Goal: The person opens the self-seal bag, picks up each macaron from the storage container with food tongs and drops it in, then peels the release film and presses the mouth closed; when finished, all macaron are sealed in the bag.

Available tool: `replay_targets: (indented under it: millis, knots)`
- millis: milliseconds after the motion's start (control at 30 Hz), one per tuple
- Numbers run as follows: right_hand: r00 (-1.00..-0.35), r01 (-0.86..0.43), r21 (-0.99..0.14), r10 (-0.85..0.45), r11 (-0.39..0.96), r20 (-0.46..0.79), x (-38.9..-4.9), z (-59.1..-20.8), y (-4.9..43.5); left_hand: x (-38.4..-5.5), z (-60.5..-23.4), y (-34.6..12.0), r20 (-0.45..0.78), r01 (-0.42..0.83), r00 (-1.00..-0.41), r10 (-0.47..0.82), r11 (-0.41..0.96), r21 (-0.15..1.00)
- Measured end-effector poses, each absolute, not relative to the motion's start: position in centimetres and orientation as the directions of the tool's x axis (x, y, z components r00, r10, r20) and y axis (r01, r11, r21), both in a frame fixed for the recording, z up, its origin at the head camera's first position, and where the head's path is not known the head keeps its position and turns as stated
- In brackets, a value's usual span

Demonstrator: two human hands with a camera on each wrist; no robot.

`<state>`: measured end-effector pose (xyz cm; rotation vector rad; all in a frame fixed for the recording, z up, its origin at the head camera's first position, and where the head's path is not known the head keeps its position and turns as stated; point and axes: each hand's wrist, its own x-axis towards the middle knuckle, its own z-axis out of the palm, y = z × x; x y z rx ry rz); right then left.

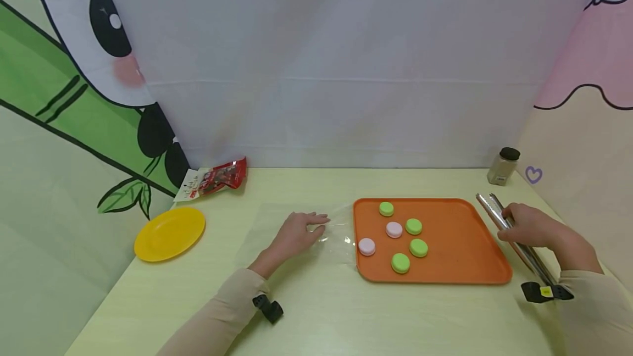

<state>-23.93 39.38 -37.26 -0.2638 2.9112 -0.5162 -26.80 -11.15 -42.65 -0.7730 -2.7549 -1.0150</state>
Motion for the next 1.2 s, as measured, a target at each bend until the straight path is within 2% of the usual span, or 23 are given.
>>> replay_targets:
  millis: [333, 600, 867, 967, 1200]
  knots:
    - [-0.966, -0.137, -0.377, -0.207, 0.916, -0.153, -24.1, -37.4, 39.4, -26.9, -42.7, -11.1, 0.239, 0.455, -0.885, 0.399, 0.635, 0.624]
    - [-0.964, -0.138, -0.372, -0.21, 0.918, -0.162, -24.1, -37.6, 39.6, -27.0, -42.6, -11.1, 0.26, 0.47, -0.88, 0.398, 0.642, 0.606]
    - [-0.964, -0.13, -0.381, -0.207, 0.916, -0.168, -23.8, -37.1, 39.1, -27.0, -42.6, -11.2, 0.219, 0.449, -0.887, 0.407, 0.649, 0.613]
    - [-0.965, -0.152, -0.392, -0.222, 0.907, -0.141, -23.8, -37.2, 38.8, -26.9, -42.6, -11.3, 0.229, 0.459, -0.882, 0.412, 0.641, 0.615]
    - [-0.958, -0.26, -0.456, -0.286, 0.851, 0.011, -24.2, -38.0, 38.0, -26.9, -42.6, -11.4, 0.264, 0.492, -0.866, 0.426, 0.624, 0.607]
